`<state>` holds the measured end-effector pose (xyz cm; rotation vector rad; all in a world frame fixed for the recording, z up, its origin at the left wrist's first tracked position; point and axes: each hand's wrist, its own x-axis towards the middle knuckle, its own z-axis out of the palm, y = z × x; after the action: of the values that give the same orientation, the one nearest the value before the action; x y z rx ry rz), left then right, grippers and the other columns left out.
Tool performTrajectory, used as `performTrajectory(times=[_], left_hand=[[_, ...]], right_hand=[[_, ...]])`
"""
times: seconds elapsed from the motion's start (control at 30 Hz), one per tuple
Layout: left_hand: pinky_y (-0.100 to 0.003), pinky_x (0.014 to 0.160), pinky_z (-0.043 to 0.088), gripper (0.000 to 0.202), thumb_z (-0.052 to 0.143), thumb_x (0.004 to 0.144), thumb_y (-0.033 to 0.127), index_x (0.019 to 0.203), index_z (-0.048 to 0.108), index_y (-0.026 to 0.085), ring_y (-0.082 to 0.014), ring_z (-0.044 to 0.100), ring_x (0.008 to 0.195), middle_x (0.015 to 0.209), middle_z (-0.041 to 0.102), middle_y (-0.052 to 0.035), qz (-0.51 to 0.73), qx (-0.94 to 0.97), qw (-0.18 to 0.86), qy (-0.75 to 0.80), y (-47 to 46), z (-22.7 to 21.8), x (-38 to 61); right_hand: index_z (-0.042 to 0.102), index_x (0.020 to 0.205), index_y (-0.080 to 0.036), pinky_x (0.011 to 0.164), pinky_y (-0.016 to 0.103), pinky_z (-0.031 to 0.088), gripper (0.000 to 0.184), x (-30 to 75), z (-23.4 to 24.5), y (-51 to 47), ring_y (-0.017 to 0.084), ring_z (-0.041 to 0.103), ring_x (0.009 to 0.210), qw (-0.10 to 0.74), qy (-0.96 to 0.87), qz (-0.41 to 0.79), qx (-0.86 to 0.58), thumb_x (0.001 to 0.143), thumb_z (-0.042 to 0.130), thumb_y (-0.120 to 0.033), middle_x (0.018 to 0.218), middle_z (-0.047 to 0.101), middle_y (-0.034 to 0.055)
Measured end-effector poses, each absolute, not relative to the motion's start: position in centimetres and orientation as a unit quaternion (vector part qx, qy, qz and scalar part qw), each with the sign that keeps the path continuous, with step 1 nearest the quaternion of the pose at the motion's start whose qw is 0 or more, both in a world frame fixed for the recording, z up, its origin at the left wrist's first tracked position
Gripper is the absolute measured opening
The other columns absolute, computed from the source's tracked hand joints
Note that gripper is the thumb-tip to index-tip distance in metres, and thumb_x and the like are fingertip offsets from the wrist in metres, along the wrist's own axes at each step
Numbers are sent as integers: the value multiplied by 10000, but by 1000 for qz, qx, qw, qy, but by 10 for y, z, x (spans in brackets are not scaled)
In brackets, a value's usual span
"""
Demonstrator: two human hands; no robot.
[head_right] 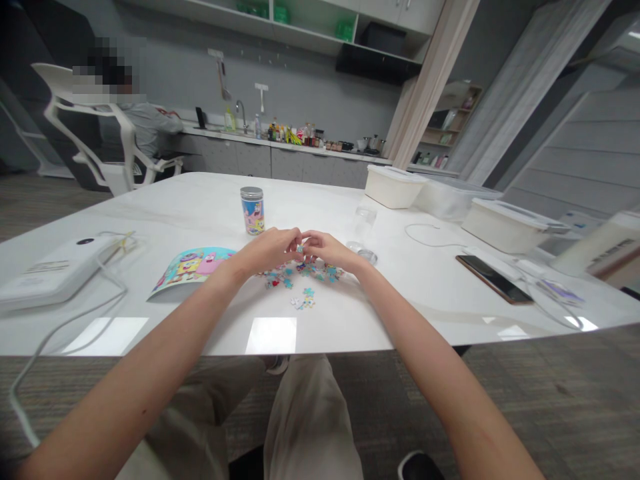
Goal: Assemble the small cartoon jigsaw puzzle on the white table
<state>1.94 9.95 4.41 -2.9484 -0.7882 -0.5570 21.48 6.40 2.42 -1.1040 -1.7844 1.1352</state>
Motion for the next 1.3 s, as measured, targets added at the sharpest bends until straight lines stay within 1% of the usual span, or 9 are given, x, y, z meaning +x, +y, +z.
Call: performTrajectory(times=[0.13, 0.3, 0.4, 0.53, 0.6, 0.8, 0.97, 1.13, 1.3], left_hand=[[-281, 694, 379, 180, 595, 884, 301, 998, 557, 168, -190, 639, 804, 856, 675, -45, -181, -948, 19, -261, 101, 44, 19], [-283, 701, 374, 172, 588, 886, 296, 999, 555, 169, -181, 629, 799, 868, 677, -42, -176, -948, 20, -263, 100, 45, 19], [-291, 707, 375, 169, 574, 894, 319, 975, 560, 172, -185, 623, 789, 847, 672, -42, -178, -947, 18, -266, 101, 44, 19], [-287, 698, 370, 185, 598, 877, 361, 915, 559, 184, -184, 617, 762, 788, 654, -27, -186, -947, 14, -260, 102, 42, 18], [-281, 689, 367, 180, 600, 875, 364, 896, 558, 190, -177, 611, 748, 771, 647, -20, -188, -948, 13, -255, 102, 42, 18], [-285, 685, 362, 174, 602, 873, 346, 927, 576, 182, -175, 603, 754, 820, 661, -34, -188, -949, 11, -253, 103, 42, 18], [-280, 693, 361, 147, 590, 881, 314, 931, 599, 176, -170, 607, 770, 854, 678, -42, -184, -949, 14, -257, 102, 44, 17], [-278, 716, 372, 134, 558, 898, 270, 948, 630, 167, -170, 617, 802, 909, 695, -53, -177, -949, 23, -260, 102, 44, 18], [-283, 741, 383, 181, 514, 920, 264, 951, 662, 163, -174, 623, 821, 943, 703, -73, -174, -949, 27, -261, 101, 44, 19]], right_hand=[[573, 1038, -204, 611, 240, 499, 319, 215, 23, 66, 122, 630, 710, 367, -701, 447, -417, 741, 608, -93, 809, 671, 0], [566, 1051, -201, 663, 255, 532, 360, 216, 23, 67, 130, 655, 751, 372, -694, 458, -412, 722, 647, -79, 821, 675, 1], [581, 1030, -191, 712, 274, 543, 319, 216, 25, 64, 139, 667, 789, 379, -691, 453, -418, 735, 666, -105, 836, 679, 9], [604, 935, -178, 725, 290, 541, 176, 215, 28, 61, 139, 663, 792, 370, -691, 443, -436, 773, 675, -176, 867, 693, 33], [603, 897, -180, 730, 293, 540, 150, 214, 29, 60, 139, 663, 793, 366, -688, 442, -443, 772, 685, -186, 859, 696, 34], [591, 927, -185, 688, 274, 533, 189, 213, 31, 59, 132, 668, 759, 367, -686, 447, -441, 769, 694, -199, 831, 696, 24], [566, 885, -176, 654, 262, 521, 215, 212, 30, 58, 139, 674, 747, 368, -681, 446, -449, 756, 724, -244, 779, 703, 27], [552, 856, -181, 650, 270, 520, 260, 213, 30, 58, 137, 667, 722, 373, -681, 443, -448, 735, 754, -293, 761, 699, 20], [548, 853, -187, 672, 279, 523, 309, 215, 28, 60, 137, 667, 727, 379, -677, 442, -450, 681, 791, -270, 757, 690, 12]])
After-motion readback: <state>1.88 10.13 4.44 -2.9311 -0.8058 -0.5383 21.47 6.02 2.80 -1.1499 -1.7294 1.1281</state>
